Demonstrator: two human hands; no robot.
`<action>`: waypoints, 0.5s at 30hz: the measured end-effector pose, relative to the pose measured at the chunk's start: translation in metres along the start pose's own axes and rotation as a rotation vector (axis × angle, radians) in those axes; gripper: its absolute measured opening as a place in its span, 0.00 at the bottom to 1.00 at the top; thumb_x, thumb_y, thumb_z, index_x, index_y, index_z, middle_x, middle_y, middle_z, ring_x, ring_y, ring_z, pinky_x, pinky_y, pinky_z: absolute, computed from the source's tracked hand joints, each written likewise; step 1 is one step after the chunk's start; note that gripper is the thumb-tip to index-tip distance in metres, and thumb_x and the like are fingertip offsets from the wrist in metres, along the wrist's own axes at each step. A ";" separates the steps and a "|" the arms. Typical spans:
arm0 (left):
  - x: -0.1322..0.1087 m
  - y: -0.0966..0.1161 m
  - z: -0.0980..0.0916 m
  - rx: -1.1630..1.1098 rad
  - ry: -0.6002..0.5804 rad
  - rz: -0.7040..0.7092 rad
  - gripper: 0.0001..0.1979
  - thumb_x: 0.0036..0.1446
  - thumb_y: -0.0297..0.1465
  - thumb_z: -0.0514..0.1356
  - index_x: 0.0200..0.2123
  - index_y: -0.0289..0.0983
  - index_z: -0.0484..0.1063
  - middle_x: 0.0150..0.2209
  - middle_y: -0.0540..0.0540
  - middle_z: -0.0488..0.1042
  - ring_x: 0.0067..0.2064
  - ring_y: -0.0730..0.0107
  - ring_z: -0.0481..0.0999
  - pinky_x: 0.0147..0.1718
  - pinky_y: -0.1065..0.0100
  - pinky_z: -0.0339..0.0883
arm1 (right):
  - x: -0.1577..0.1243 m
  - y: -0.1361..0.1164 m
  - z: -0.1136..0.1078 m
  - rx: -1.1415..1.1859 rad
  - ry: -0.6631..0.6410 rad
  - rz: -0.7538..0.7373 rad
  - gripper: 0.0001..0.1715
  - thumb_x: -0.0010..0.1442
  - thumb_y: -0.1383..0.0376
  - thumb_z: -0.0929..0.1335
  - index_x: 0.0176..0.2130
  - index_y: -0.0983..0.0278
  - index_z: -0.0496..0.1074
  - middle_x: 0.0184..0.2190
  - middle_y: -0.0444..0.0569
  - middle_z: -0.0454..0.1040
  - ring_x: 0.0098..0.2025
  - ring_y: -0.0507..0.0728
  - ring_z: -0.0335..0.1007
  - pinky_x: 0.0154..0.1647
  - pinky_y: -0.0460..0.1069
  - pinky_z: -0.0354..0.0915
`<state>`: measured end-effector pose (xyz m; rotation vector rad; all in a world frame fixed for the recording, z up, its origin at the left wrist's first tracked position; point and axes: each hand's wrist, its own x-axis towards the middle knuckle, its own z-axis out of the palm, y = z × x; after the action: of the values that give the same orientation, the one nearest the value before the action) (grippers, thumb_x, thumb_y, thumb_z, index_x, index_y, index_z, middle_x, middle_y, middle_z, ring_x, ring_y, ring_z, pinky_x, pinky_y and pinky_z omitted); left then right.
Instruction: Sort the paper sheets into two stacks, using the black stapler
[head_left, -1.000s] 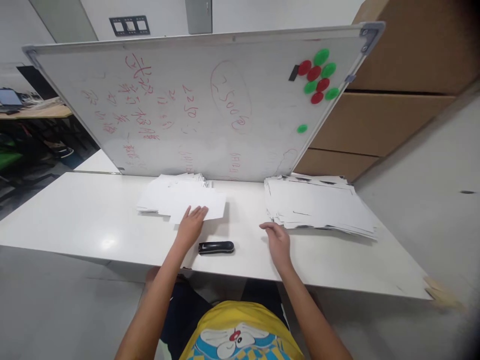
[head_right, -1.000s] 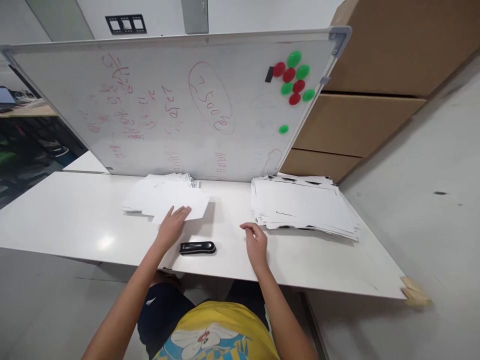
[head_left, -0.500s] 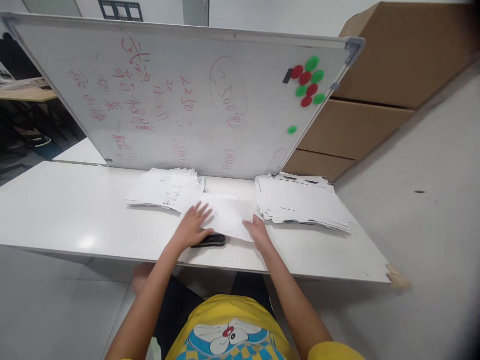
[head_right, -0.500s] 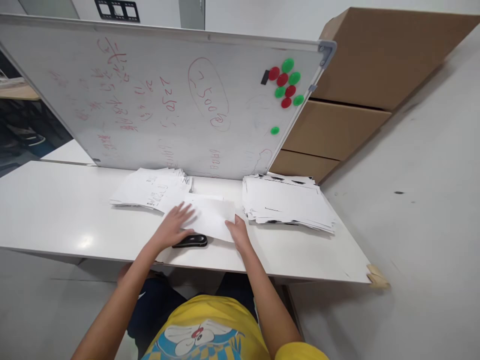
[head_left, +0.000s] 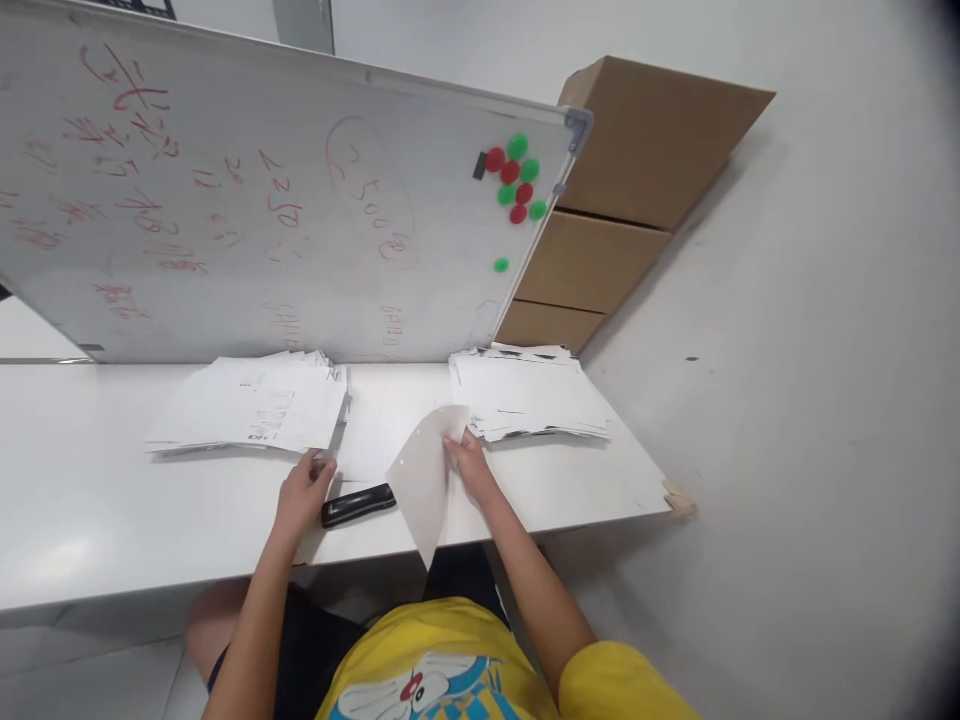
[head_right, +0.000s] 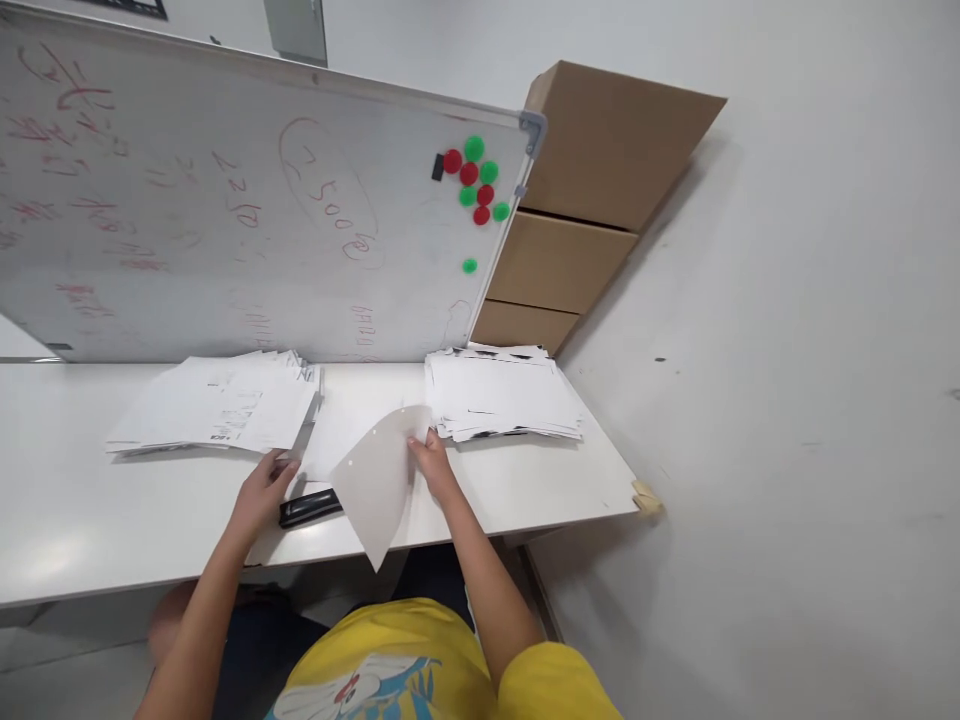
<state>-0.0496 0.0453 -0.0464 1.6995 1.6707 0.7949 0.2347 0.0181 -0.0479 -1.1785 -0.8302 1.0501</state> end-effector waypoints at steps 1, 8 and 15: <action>0.003 0.002 -0.002 -0.027 -0.061 -0.052 0.25 0.54 0.45 0.55 0.51 0.38 0.67 0.41 0.43 0.76 0.43 0.55 0.75 0.42 0.59 0.67 | 0.001 0.001 -0.001 0.007 0.000 0.001 0.14 0.46 0.59 0.71 0.36 0.60 0.74 0.36 0.46 0.80 0.42 0.61 0.73 0.47 0.55 0.66; 0.005 0.027 -0.002 -0.055 -0.282 0.008 0.15 0.51 0.44 0.57 0.31 0.38 0.71 0.29 0.47 0.73 0.35 0.59 0.72 0.35 0.65 0.63 | 0.001 0.002 -0.004 0.054 -0.006 0.026 0.14 0.48 0.60 0.71 0.37 0.60 0.74 0.36 0.46 0.79 0.42 0.61 0.73 0.46 0.55 0.65; -0.004 0.039 0.006 0.050 -0.041 0.109 0.15 0.54 0.45 0.54 0.25 0.39 0.61 0.24 0.53 0.62 0.28 0.69 0.63 0.28 0.70 0.57 | -0.009 -0.008 -0.013 0.079 0.017 0.017 0.16 0.48 0.62 0.70 0.40 0.59 0.73 0.38 0.45 0.78 0.43 0.60 0.71 0.46 0.54 0.64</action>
<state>-0.0206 0.0407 -0.0195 1.8423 1.5934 0.7697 0.2455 0.0047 -0.0427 -1.1284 -0.7596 1.0757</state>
